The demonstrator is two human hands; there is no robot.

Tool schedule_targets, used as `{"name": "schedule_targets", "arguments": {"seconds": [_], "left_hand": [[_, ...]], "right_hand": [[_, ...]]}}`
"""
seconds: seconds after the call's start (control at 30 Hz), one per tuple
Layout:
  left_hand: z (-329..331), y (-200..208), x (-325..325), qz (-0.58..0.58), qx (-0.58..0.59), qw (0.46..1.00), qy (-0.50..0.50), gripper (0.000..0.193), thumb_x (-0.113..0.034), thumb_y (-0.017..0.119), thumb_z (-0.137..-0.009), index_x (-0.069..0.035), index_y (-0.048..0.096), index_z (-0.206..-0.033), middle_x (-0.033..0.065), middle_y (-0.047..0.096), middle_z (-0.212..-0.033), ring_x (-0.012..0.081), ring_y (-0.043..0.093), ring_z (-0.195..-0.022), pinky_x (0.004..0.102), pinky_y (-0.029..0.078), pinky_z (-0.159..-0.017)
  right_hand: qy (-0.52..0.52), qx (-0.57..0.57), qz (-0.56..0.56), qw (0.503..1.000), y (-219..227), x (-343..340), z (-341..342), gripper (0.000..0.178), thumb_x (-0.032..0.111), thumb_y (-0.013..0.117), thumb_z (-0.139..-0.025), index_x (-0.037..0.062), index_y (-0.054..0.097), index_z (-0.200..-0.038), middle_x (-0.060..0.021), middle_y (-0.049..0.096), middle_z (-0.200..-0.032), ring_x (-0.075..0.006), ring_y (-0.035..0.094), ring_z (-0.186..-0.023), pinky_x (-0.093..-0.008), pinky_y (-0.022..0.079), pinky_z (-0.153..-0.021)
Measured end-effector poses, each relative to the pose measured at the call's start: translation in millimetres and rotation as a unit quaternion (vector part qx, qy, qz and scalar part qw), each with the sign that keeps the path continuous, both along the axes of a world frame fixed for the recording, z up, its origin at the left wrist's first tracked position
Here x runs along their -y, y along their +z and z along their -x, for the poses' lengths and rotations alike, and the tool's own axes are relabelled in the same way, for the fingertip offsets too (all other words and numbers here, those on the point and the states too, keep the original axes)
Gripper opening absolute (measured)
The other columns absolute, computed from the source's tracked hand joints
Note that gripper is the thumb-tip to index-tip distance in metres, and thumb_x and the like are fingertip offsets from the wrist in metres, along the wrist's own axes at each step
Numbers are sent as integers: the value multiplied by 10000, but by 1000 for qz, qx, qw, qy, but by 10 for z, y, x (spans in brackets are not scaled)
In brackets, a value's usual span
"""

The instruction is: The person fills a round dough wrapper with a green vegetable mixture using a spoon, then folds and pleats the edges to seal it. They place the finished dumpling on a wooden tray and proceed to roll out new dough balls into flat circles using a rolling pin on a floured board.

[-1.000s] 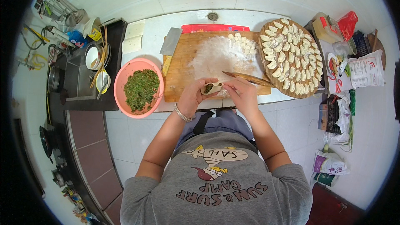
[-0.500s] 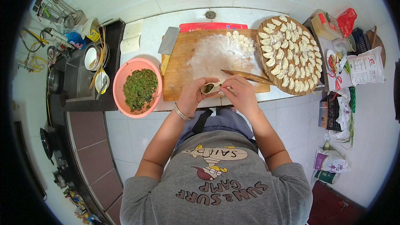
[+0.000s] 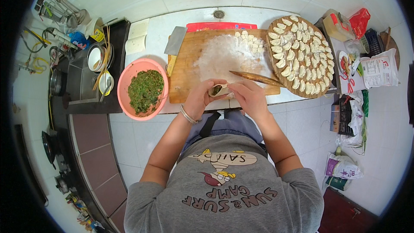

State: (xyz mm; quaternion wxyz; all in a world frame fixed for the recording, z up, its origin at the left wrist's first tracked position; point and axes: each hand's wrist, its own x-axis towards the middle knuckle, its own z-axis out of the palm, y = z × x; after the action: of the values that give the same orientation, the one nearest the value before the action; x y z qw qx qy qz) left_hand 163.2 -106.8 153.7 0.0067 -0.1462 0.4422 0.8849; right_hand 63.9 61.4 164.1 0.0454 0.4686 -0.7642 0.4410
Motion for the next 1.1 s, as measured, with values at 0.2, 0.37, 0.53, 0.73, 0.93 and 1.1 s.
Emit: {"name": "schedule_targets", "arguments": {"seconds": [0.2, 0.37, 0.53, 0.73, 0.93, 1.1], "left_hand": [[-1, -4, 8, -6, 2, 1000, -6, 446, -275, 365, -1006, 62, 543, -1238, 140, 592, -1227, 223, 594, -1122, 414, 484, -1005], [3, -26, 15, -20, 3, 1000, -8, 442, -272, 360, -1011, 60, 535, -1245, 136, 583, -1249, 211, 591, -1124, 406, 488, -1001], [6, -8, 22, -15, -5, 1000, -17, 435, -266, 360, -1012, 58, 539, -1240, 139, 581, -1257, 209, 594, -1121, 407, 489, -1001], [5, -4, 13, -9, -1, 1000, -12, 425, -249, 371, -1003, 64, 540, -1234, 149, 579, -1261, 223, 593, -1123, 427, 483, -1008], [-11, 34, -4, 2, -13, 1000, -20, 422, -244, 391, -989, 69, 546, -1227, 154, 584, -1258, 241, 587, -1143, 450, 465, -1024], [-27, 53, -10, 9, -5, 1000, -27, 422, -238, 403, -978, 65, 551, -1232, 152, 587, -1260, 237, 578, -1160, 449, 464, -1014]], "right_hand": [[-3, -21, -5, 1000, -1, 0, 3, 175, 29, 668, -785, 82, 669, -951, -75, 616, -801, -274, 624, -717, -367, 506, -605], [1, -29, 3, 1000, 25, 10, 13, 145, 7, 696, -764, 50, 678, -901, -80, 655, -833, -253, 638, -716, -333, 510, -609], [5, -17, -6, 1000, 43, 2, 8, 135, 27, 721, -756, 49, 674, -881, -82, 652, -834, -257, 634, -724, -342, 511, -621], [15, -32, 6, 999, 54, 14, 32, 109, 56, 713, -764, 53, 638, -843, -70, 616, -825, -279, 613, -742, -368, 506, -636], [21, -39, 4, 999, 76, 23, 24, 124, 12, 714, -756, 29, 639, -853, -98, 641, -866, -271, 630, -757, -338, 516, -662], [17, 6, -10, 1000, 24, -23, -2, 107, -9, 690, -770, 16, 619, -846, -107, 645, -873, -280, 635, -765, -337, 518, -668]]}}
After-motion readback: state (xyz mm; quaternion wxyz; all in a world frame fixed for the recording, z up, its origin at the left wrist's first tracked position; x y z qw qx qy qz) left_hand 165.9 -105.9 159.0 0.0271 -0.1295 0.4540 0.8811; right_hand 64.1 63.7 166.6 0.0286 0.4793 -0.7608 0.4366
